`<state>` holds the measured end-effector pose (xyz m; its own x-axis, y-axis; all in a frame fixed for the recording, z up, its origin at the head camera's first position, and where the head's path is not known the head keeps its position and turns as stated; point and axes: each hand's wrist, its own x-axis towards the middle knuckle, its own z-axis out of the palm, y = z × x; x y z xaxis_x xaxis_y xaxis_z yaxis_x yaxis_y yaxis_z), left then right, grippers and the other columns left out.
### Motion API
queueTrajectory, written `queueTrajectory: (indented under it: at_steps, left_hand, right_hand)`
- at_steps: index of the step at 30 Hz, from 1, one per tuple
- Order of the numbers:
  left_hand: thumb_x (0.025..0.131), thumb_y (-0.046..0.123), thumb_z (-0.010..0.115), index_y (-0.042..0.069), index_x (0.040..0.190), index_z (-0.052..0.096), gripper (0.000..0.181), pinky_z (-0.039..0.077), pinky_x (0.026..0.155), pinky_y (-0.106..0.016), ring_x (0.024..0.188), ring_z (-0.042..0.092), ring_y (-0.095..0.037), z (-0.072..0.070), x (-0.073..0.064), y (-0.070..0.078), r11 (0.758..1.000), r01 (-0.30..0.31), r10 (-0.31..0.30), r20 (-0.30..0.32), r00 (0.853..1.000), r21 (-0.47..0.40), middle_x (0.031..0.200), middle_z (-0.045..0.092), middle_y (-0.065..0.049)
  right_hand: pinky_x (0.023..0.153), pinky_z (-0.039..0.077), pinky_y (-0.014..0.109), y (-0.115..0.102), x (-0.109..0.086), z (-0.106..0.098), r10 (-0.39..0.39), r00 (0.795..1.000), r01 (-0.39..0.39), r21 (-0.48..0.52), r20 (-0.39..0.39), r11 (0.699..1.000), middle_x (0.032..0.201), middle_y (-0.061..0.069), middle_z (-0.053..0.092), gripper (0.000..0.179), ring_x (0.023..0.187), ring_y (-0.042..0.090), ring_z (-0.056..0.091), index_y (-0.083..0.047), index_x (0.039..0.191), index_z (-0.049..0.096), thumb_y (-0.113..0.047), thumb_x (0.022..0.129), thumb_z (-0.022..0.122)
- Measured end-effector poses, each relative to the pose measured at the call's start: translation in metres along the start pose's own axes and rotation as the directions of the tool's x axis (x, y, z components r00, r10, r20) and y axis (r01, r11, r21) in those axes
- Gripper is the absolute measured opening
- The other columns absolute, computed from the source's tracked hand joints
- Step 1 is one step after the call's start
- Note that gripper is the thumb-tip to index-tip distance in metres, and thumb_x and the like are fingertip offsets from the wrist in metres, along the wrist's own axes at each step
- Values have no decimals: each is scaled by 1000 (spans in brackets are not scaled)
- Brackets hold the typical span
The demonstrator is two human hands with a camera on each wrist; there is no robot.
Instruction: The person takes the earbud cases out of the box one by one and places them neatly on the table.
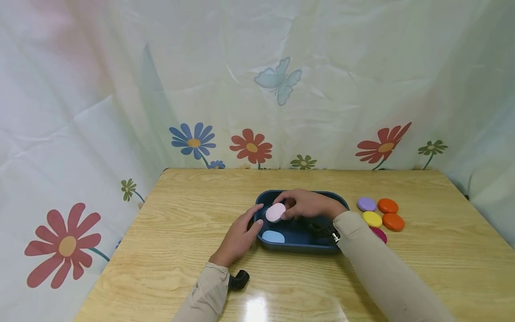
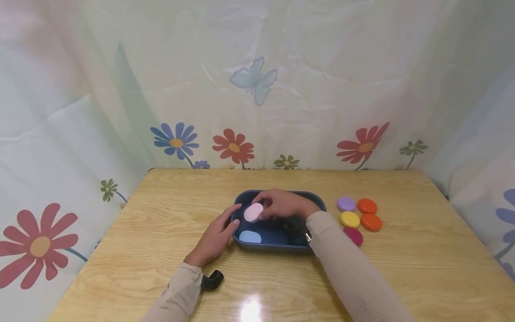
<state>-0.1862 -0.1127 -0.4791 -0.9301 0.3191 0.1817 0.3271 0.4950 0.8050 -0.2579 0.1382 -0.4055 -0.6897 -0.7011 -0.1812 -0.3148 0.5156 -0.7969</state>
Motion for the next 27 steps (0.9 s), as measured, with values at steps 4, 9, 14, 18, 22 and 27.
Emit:
queueTrajectory:
  at_steps: [4, 9, 14, 18, 22, 27]
  left_hand:
    - [106, 38, 48, 37, 152, 41, 47, 31, 116, -45, 142, 37, -14, -1, 2, 1, 1000, -5, 5, -3, 1000, -3, 154, 42, 8]
    - [106, 40, 48, 38, 152, 41, 47, 31, 116, -45, 142, 37, -15, -1, 4, 1, 1000, -5, 5, -4, 1000, -1, 154, 42, 7]
    - [105, 44, 46, 38, 152, 41, 47, 31, 116, -44, 142, 37, -15, -1, 3, 1, 1000, -2, 2, -2, 1000, 5, 154, 42, 6]
    - [105, 45, 46, 39, 152, 41, 48, 31, 116, -46, 142, 37, -17, 0, 0, 1, 1000, 11, -11, 0, 1000, -2, 154, 42, 6]
    - [105, 47, 46, 40, 151, 40, 48, 31, 116, -46, 143, 37, -16, 1, -1, 0, 1000, 16, -16, 1, 1000, -1, 155, 41, 6]
    - [105, 47, 46, 40, 152, 40, 48, 31, 117, -45, 143, 36, -16, 1, -2, -1, 1000, 6, -6, -3, 1000, -8, 155, 41, 6]
  right_hand:
    - [70, 59, 39, -4, -7, -6, -25, 999, 26, 42, -37, 999, 91, 9, 66, 40, 80, 25, 66, -2, 131, 59, -12, 93, 69]
    - [75, 59, 41, -3, -17, -9, -24, 995, 38, 146, -98, 989, 95, 14, 65, 38, 83, 29, 72, 1, 131, 56, -9, 96, 65]
    - [78, 60, 42, 0, -26, -4, -38, 988, 69, 211, -150, 975, 100, 18, 63, 38, 89, 31, 72, 4, 132, 54, -8, 97, 64]
    - [79, 60, 42, -1, -33, 4, -28, 975, 80, 230, -219, 970, 103, 18, 62, 43, 90, 30, 70, 4, 136, 51, -8, 97, 65]
    - [79, 60, 41, -4, -41, 10, 15, 952, 70, 267, -307, 961, 105, 20, 60, 48, 92, 31, 70, 2, 140, 50, -10, 96, 66]
    - [81, 59, 39, -7, -52, 15, 72, 920, 69, 339, -386, 938, 113, 23, 59, 53, 95, 32, 69, 0, 144, 48, -13, 97, 67]
